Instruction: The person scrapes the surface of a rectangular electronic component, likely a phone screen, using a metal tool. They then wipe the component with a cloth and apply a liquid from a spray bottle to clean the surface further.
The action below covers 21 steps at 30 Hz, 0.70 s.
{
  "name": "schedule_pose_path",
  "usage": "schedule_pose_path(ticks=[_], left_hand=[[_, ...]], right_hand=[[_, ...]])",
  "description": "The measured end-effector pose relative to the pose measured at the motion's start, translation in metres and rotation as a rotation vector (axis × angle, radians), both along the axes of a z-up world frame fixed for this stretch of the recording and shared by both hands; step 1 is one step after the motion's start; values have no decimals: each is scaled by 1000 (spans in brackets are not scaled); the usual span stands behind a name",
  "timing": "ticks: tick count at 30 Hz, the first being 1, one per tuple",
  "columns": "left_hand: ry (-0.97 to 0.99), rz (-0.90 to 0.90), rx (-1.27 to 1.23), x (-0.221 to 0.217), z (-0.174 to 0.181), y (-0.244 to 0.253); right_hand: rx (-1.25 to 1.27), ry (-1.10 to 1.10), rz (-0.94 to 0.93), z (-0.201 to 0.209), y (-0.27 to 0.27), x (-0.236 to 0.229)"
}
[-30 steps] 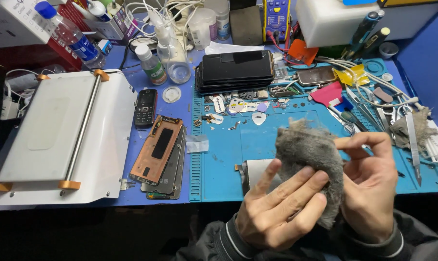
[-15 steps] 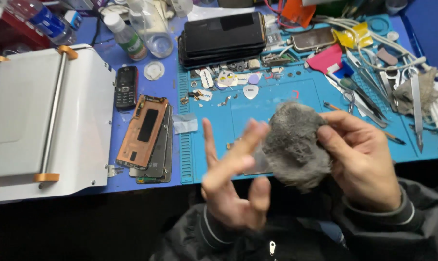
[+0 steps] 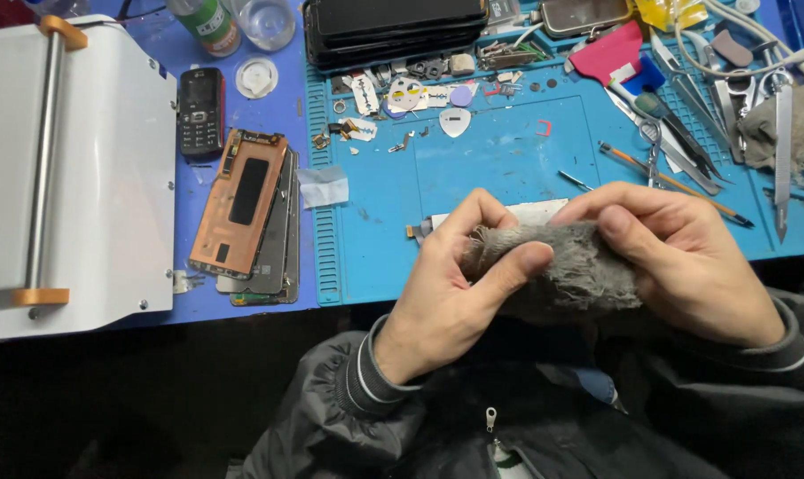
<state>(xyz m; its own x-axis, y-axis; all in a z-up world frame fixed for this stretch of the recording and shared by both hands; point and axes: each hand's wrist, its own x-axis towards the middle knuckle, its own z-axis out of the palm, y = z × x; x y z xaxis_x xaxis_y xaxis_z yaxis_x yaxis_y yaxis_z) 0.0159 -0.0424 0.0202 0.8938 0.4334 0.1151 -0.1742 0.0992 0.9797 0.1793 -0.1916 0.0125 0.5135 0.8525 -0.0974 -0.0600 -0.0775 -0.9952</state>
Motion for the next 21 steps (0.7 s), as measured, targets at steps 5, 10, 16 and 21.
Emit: schedule_pose_path(ticks=[5,10,16,21], left_hand=[[-62,-23,-128,3,-7,-8],[-74,64,-25,5,-11,-9],[-108,195,-25,11,-22,-11],[-56,-28,-411,15,-36,-47]], right_hand=[[-13,11,130,-8,-1,-11],[3,-14,108,-11,6,-24],[232,8,67,-19,8,-32],[452,-441,-221,-30,0,-57]])
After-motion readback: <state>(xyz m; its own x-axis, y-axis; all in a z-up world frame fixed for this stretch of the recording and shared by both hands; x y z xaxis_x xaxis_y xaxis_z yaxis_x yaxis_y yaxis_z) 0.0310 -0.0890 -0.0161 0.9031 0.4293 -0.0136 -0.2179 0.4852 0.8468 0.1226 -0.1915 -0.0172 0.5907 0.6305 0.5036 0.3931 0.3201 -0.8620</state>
